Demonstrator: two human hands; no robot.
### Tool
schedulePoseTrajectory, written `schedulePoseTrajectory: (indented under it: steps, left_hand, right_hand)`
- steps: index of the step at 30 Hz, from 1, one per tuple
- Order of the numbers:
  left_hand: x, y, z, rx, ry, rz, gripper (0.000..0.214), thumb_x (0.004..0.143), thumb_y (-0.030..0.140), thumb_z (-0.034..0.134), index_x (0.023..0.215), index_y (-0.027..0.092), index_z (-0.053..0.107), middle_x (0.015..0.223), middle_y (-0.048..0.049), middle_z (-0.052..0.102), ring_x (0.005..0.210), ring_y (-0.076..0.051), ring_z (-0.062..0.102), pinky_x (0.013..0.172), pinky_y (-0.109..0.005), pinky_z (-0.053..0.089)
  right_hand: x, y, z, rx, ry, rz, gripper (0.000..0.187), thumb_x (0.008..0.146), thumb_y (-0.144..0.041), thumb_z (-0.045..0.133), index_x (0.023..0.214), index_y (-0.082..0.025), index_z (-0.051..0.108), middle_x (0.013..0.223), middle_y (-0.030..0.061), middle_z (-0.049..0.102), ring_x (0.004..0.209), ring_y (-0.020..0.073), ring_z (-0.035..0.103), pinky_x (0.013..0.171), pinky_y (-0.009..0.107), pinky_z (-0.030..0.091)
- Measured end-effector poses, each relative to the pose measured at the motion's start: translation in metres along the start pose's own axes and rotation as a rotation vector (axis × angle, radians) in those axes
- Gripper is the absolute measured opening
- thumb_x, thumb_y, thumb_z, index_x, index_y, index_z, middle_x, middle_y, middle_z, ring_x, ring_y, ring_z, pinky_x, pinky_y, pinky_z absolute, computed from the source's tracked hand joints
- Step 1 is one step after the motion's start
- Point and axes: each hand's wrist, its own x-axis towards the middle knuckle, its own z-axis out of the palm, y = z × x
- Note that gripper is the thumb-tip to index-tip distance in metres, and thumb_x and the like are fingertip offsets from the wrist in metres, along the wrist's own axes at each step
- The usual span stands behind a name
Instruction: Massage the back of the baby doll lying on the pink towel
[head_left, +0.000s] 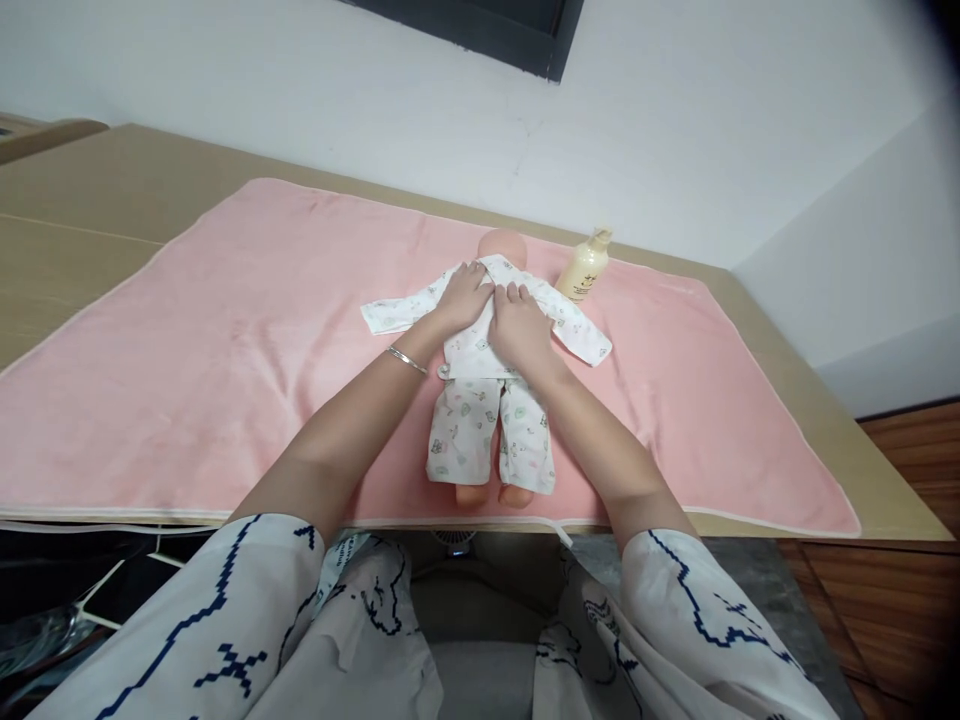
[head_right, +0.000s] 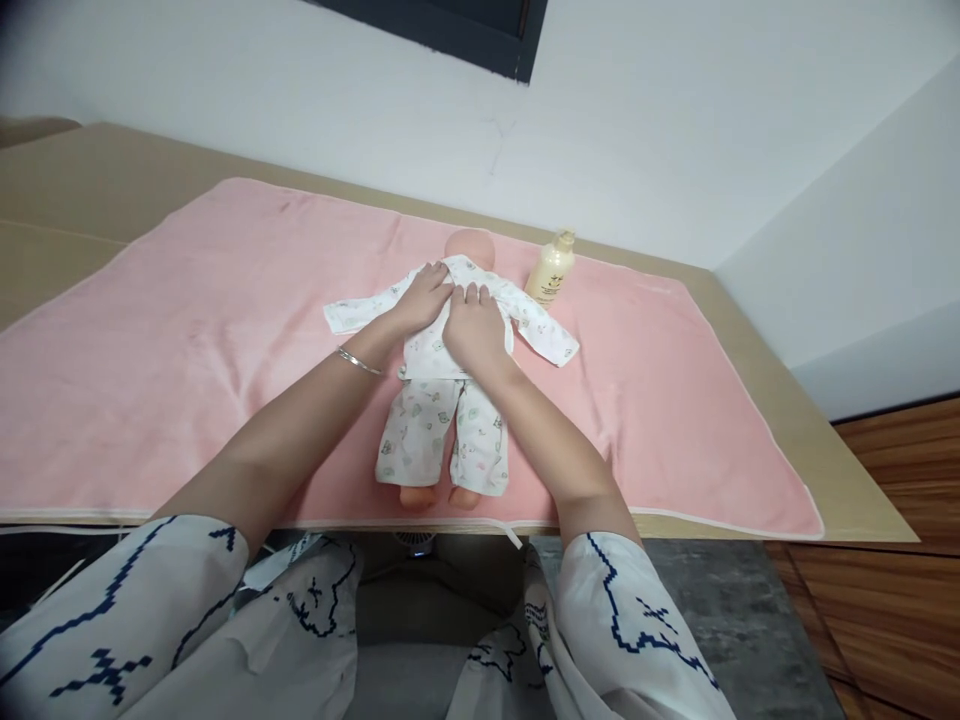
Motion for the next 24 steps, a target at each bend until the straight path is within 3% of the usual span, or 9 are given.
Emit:
schedulePoseTrajectory:
  steps: [4, 7, 9, 13, 17, 20, 24]
  left_hand:
    - [-0.017, 0.029, -0.009, 0.217, -0.117, -0.021, 0.052, 0.096, 0.024, 0.032, 0.141, 0.002, 0.045, 0.153, -0.0196, 0.044, 0.147, -0.027, 0.035, 0.125, -0.039, 0.021]
    - [-0.03, 0.05, -0.019, 0.288, -0.21, 0.011, 0.051, 0.094, 0.024, 0.036, 0.141, 0.004, 0.046, 0.154, -0.0182, 0.042, 0.147, -0.029, 0.035, 0.123, -0.04, 0.026]
    - [-0.032, 0.054, -0.023, 0.285, -0.248, 0.012, 0.049, 0.094, 0.023, 0.036, 0.137, 0.004, 0.049, 0.153, -0.0188, 0.044, 0.145, -0.029, 0.037, 0.121, -0.04, 0.03]
    - [-0.023, 0.041, -0.022, 0.234, -0.24, -0.02, 0.053, 0.095, 0.024, 0.03, 0.14, 0.002, 0.046, 0.156, -0.0193, 0.04, 0.148, -0.028, 0.032, 0.124, -0.04, 0.025]
    - [-0.012, 0.024, -0.013, 0.149, -0.258, -0.062, 0.065, 0.097, 0.031, 0.028, 0.152, -0.002, 0.023, 0.164, -0.0186, 0.019, 0.154, -0.026, 0.011, 0.127, -0.035, 0.011]
    - [-0.01, 0.02, -0.007, 0.134, -0.231, -0.068, 0.065, 0.098, 0.033, 0.029, 0.152, -0.002, 0.023, 0.164, -0.0181, 0.019, 0.155, -0.026, 0.01, 0.127, -0.036, 0.009]
    - [-0.016, 0.023, -0.001, 0.15, -0.137, -0.086, 0.061, 0.099, 0.033, 0.03, 0.151, 0.002, 0.028, 0.164, -0.0177, 0.021, 0.155, -0.026, 0.013, 0.127, -0.04, 0.012]
  right_hand:
    - [0.021, 0.036, 0.002, 0.161, -0.006, 0.019, 0.055, 0.096, -0.027, 0.027, 0.143, -0.004, 0.044, 0.154, 0.0199, 0.041, 0.147, 0.0337, 0.031, 0.122, 0.051, 0.025]
    - [0.034, 0.061, 0.008, 0.271, -0.016, 0.035, 0.055, 0.096, -0.036, 0.031, 0.145, -0.013, 0.041, 0.159, 0.0134, 0.033, 0.151, 0.0303, 0.022, 0.123, 0.053, 0.02]
    - [0.035, 0.063, 0.01, 0.277, -0.02, 0.038, 0.056, 0.096, -0.037, 0.032, 0.146, -0.014, 0.039, 0.16, 0.0125, 0.031, 0.152, 0.03, 0.019, 0.123, 0.055, 0.018]
    - [0.02, 0.035, 0.004, 0.125, -0.011, 0.066, 0.054, 0.095, -0.027, 0.027, 0.142, -0.004, 0.043, 0.152, 0.0211, 0.042, 0.147, 0.0342, 0.03, 0.12, 0.056, 0.024]
    - [0.004, 0.008, -0.013, -0.008, -0.051, 0.123, 0.043, 0.093, -0.023, 0.029, 0.122, -0.008, 0.057, 0.131, 0.0241, 0.059, 0.127, 0.0402, 0.052, 0.1, 0.059, 0.045]
    - [0.006, 0.012, -0.018, -0.004, -0.068, 0.105, 0.038, 0.093, -0.024, 0.029, 0.11, -0.013, 0.062, 0.12, 0.0216, 0.064, 0.116, 0.039, 0.058, 0.093, 0.057, 0.049]
    - [0.024, 0.04, -0.001, 0.147, 0.012, 0.036, 0.045, 0.095, -0.029, 0.031, 0.127, -0.013, 0.058, 0.139, 0.0171, 0.056, 0.137, 0.0332, 0.046, 0.113, 0.053, 0.037]
